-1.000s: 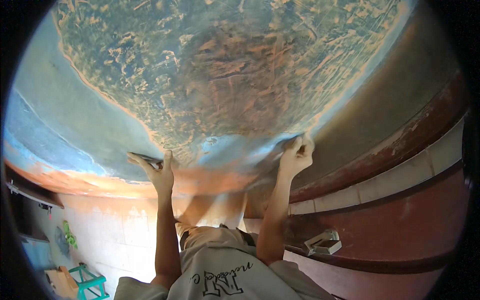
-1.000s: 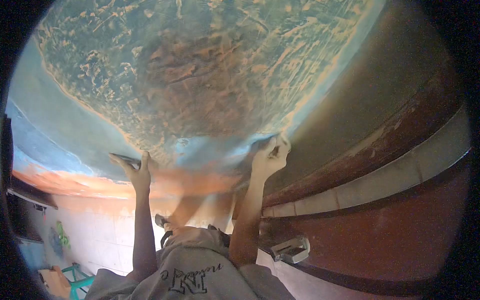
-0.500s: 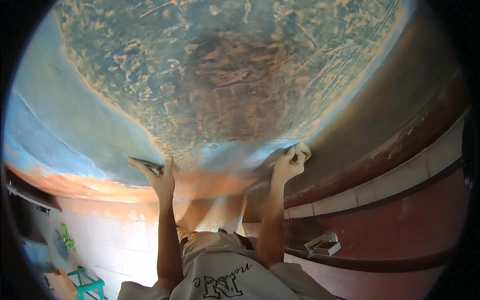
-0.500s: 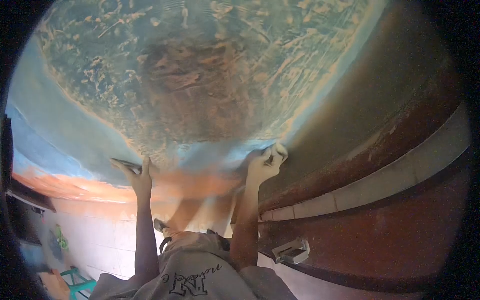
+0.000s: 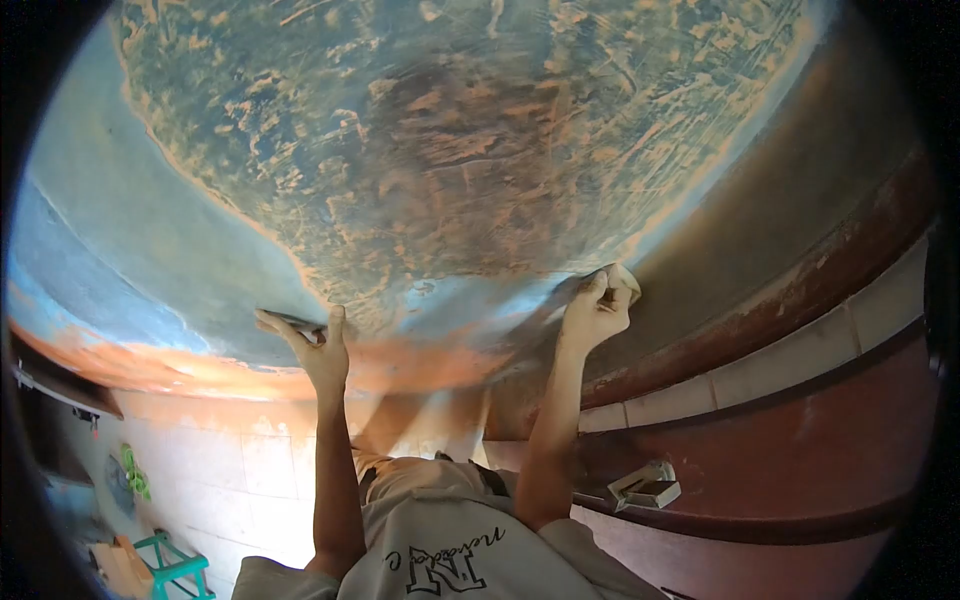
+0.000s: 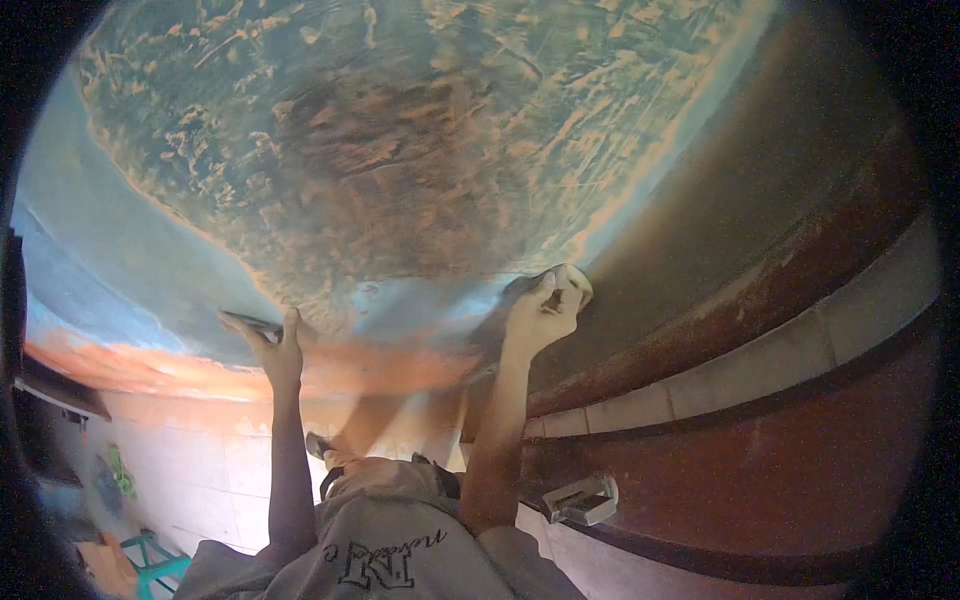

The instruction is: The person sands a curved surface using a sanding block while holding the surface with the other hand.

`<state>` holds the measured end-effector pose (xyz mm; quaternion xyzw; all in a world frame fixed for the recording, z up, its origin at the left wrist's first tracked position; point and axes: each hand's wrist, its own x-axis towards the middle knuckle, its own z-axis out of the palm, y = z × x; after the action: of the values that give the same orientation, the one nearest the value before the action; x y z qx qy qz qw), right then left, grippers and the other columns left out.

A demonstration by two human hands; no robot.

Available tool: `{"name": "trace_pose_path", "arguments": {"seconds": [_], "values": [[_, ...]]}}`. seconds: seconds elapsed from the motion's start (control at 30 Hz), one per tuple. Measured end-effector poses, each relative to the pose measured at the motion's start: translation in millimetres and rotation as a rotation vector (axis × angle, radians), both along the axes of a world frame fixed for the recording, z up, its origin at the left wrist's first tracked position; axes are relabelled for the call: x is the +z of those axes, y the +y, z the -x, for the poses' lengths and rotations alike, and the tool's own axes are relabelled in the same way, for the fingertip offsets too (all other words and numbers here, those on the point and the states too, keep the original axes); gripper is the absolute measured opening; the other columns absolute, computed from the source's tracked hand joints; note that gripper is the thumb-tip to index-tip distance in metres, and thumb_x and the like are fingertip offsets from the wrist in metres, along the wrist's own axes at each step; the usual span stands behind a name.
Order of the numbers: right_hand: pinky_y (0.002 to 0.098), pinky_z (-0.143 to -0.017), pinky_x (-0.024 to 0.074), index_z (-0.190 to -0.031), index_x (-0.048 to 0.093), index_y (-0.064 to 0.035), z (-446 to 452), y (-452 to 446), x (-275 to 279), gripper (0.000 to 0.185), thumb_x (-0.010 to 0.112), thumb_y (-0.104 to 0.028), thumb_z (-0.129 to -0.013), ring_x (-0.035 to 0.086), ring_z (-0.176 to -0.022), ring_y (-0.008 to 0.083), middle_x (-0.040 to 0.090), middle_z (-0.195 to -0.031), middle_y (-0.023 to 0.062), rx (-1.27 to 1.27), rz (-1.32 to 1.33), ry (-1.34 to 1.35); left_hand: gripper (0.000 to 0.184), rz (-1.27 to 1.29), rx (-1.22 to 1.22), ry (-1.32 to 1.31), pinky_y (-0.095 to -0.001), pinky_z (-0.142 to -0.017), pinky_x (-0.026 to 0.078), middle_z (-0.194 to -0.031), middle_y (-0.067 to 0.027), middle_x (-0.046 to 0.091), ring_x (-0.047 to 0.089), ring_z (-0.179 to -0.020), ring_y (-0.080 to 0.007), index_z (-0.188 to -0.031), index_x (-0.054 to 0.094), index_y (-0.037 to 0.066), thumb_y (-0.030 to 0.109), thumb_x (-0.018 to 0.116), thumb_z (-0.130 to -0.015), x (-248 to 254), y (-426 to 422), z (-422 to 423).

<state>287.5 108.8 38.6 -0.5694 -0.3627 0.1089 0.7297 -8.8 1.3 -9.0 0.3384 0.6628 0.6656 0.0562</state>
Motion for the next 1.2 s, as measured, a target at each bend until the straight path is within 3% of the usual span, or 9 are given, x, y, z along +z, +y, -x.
{"name": "trace_pose_path", "arguments": {"seconds": [0.17, 0.27, 0.37, 0.43, 0.47, 0.87, 1.0, 1.1, 1.2], "values": [[0.0311, -0.07, 0.0467, -0.096, 0.061, 0.0077, -11.5, 11.6, -62.5, 0.014, 0.055, 0.001, -0.085, 0.059, -0.082, 0.0213, 0.059, -0.103, 0.0161, -0.048, -0.115, -0.135, 0.113, -0.017, -0.038, -0.026, -0.0395, -0.1, 0.034, -0.15, -0.0283, -0.02, 0.002, -0.142, -0.0335, -0.148, -0.015, 0.011, 0.022, 0.075, -0.08, -1.2, -0.2, 1.1], [0.0318, -0.071, 0.0469, -0.092, 0.061, 0.0067, -8.7, 0.5, -30.3, 0.011, 0.055, 0.001, -0.085, 0.059, -0.083, 0.0225, 0.059, -0.103, 0.0164, 0.054, -0.075, -0.089, 0.112, 0.034, 0.007, 0.025, -0.0395, -0.101, 0.033, -0.15, -0.0283, -0.02, 0.001, -0.142, -0.034, -0.148, -0.015, 0.012, 0.021, 0.075, -0.081, 2.1, -1.0, -1.3], [0.0291, -0.062, 0.0461, -0.093, 0.062, 0.008, 0.0, 5.8, -21.8, 0.012, 0.058, 0.0, -0.086, 0.056, -0.067, 0.015, 0.061, -0.08, 0.0088, -0.105, -0.243, -0.152, 0.113, -0.009, -0.033, 0.02, -0.0407, -0.102, 0.032, -0.149, -0.0282, -0.021, -0.001, -0.142, -0.0341, -0.148, -0.015, 0.011, 0.021, 0.075, -0.081, -0.8, 0.7, 1.3], [0.0288, -0.063, 0.0461, -0.092, 0.062, 0.0078, -3.5, 13.7, -54.7, 0.011, 0.056, 0.001, -0.086, 0.057, -0.071, 0.0153, 0.061, -0.089, 0.0088, -0.137, -0.145, -0.152, 0.113, -0.049, -0.065, -0.053, -0.0416, -0.104, 0.03, -0.149, -0.0282, -0.022, -0.001, -0.142, -0.0347, -0.147, -0.016, 0.011, 0.022, 0.075, -0.081, 5.7, 2.6, -1.7], [0.0307, -0.069, 0.0459, -0.096, 0.062, 0.006, -10.5, 15.6, -71.3, 0.015, 0.057, -0.005, -0.087, 0.059, -0.081, 0.0227, 0.06, -0.102, 0.0161, -0.072, -0.132, -0.174, 0.113, -0.062, -0.094, -0.127, -0.0425, -0.105, 0.028, -0.149, -0.0282, -0.023, -0.002, -0.142, -0.0353, -0.147, -0.016, 0.01, 0.022, 0.075, -0.081, 5.3, -1.7, -3.1], [0.032, -0.076, 0.0459, -0.094, 0.063, 0.0061, -7.5, 3.2, -35.5, 0.012, 0.056, 0.0, -0.085, 0.059, -0.087, 0.0245, 0.06, -0.099, 0.0162, -0.019, -0.104, -0.084, 0.107, 0.05, 0.021, 0.025, -0.0393, -0.111, 0.02, -0.152, -0.026, -0.015, 0.007, -0.142, -0.0335, -0.147, -0.014, 0.008, 0.022, 0.071, -0.084, -4.9, 2.1, -1.2], [0.0287, -0.074, 0.0458, -0.094, 0.063, 0.0058, -1.0, 3.4, -43.3, 0.013, 0.057, -0.003, -0.087, 0.059, -0.086, 0.0214, 0.061, -0.095, 0.0134, -0.063, -0.091, -0.127, 0.107, 0.004, 0.0, -0.009, -0.04, -0.111, 0.02, -0.152, -0.0255, -0.016, 0.007, -0.142, -0.0329, -0.147, -0.014, 0.007, 0.022, 0.071, -0.084, 4.7, 1.6, -3.9], [0.0278, -0.071, 0.0456, -0.091, 0.062, 0.0053, -1.7, 10.0, -54.0, 0.012, 0.058, -0.005, -0.087, 0.059, -0.082, 0.0205, 0.061, -0.087, 0.0115, -0.057, -0.14, -0.091, 0.11, -0.066, -0.076, -0.098, -0.0412, -0.105, 0.03, -0.15, -0.027, -0.02, 0.001, -0.142, -0.0334, -0.147, -0.015, 0.008, 0.023, 0.073, -0.083, 6.1, 0.6, -8.0], [0.0295, -0.071, 0.0461, -0.09, 0.062, 0.005, 8.2, -0.9, -35.9, 0.012, 0.059, -0.006, -0.087, 0.059, -0.079, 0.0216, 0.06, -0.083, 0.0112, -0.023, -0.069, 0.039, 0.107, 0.032, 0.003, -0.013, -0.0411, -0.113, 0.016, -0.152, -0.0255, -0.016, 0.003, -0.143, -0.0327, -0.147, -0.014, 0.005, 0.023, 0.07, -0.084, 6.1, -0.9, -7.5]]}}
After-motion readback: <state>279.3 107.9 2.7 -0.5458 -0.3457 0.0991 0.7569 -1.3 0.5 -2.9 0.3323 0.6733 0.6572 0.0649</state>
